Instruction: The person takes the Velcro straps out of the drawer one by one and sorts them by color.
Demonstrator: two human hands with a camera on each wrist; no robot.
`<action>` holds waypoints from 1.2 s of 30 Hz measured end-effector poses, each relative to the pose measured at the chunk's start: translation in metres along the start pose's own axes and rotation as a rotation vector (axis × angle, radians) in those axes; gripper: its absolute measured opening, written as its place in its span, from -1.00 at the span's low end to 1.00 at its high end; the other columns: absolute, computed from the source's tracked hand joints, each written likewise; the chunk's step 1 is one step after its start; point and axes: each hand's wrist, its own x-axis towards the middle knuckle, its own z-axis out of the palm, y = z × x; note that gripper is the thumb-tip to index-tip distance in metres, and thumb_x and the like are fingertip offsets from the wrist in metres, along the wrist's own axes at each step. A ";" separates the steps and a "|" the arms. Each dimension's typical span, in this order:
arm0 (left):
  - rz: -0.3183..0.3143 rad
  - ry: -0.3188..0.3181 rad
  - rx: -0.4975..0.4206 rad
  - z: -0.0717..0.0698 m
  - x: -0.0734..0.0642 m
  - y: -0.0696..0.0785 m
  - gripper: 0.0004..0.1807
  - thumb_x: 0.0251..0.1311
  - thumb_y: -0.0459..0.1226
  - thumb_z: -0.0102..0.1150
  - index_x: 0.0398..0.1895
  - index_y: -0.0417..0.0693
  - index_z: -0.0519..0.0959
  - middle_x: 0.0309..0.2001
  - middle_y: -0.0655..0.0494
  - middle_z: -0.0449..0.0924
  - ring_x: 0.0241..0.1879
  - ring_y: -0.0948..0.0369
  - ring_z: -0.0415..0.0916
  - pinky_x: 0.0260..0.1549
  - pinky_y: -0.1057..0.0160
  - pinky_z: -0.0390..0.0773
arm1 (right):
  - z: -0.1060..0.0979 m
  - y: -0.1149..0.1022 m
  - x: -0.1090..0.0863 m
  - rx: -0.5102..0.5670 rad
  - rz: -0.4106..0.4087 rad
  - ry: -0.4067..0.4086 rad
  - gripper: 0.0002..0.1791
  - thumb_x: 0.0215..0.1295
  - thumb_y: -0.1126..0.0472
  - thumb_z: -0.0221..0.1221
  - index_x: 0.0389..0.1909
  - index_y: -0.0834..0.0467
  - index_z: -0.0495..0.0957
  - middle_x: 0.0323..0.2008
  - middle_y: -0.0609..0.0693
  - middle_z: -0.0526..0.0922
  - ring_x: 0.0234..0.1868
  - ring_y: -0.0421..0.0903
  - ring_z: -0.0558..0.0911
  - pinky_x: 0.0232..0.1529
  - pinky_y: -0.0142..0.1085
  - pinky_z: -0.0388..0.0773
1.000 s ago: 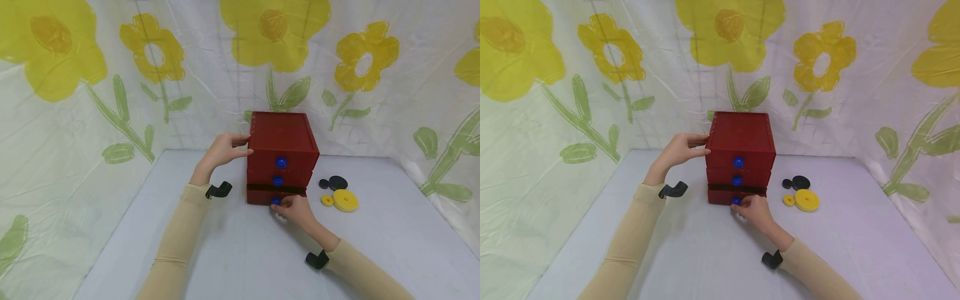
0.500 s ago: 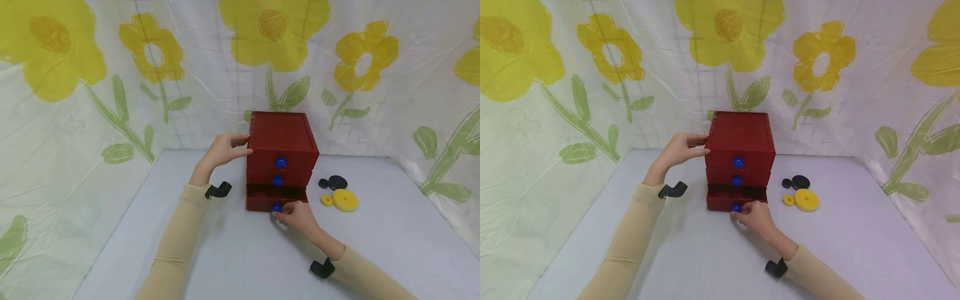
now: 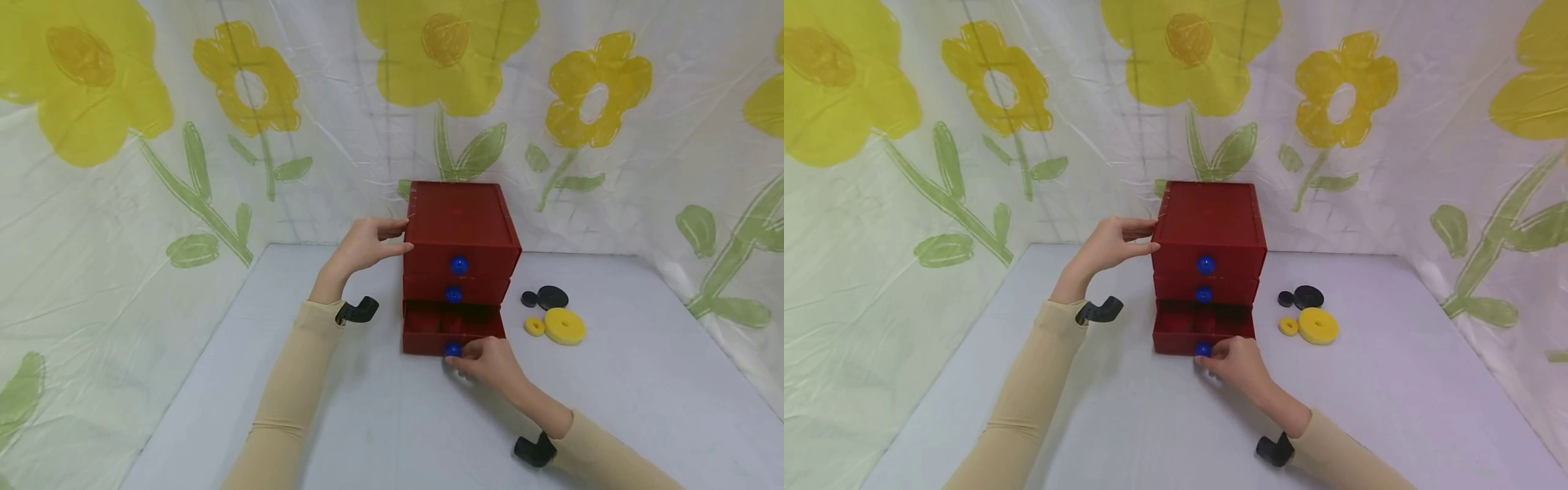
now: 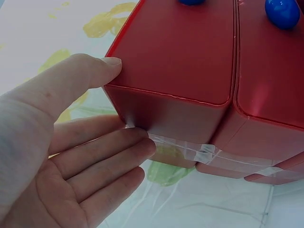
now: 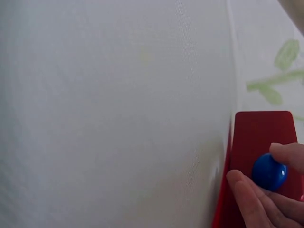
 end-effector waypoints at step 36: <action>-0.010 -0.001 0.006 0.000 0.000 0.002 -0.39 0.12 -0.04 0.30 0.25 0.02 0.47 0.18 0.02 0.53 0.15 0.13 0.51 0.10 0.06 0.50 | -0.002 -0.008 -0.017 -0.002 0.087 -0.069 -0.72 -0.01 -0.06 0.40 -0.45 0.09 0.75 -0.68 -0.23 0.63 -0.63 -0.27 0.54 -0.56 -0.43 0.53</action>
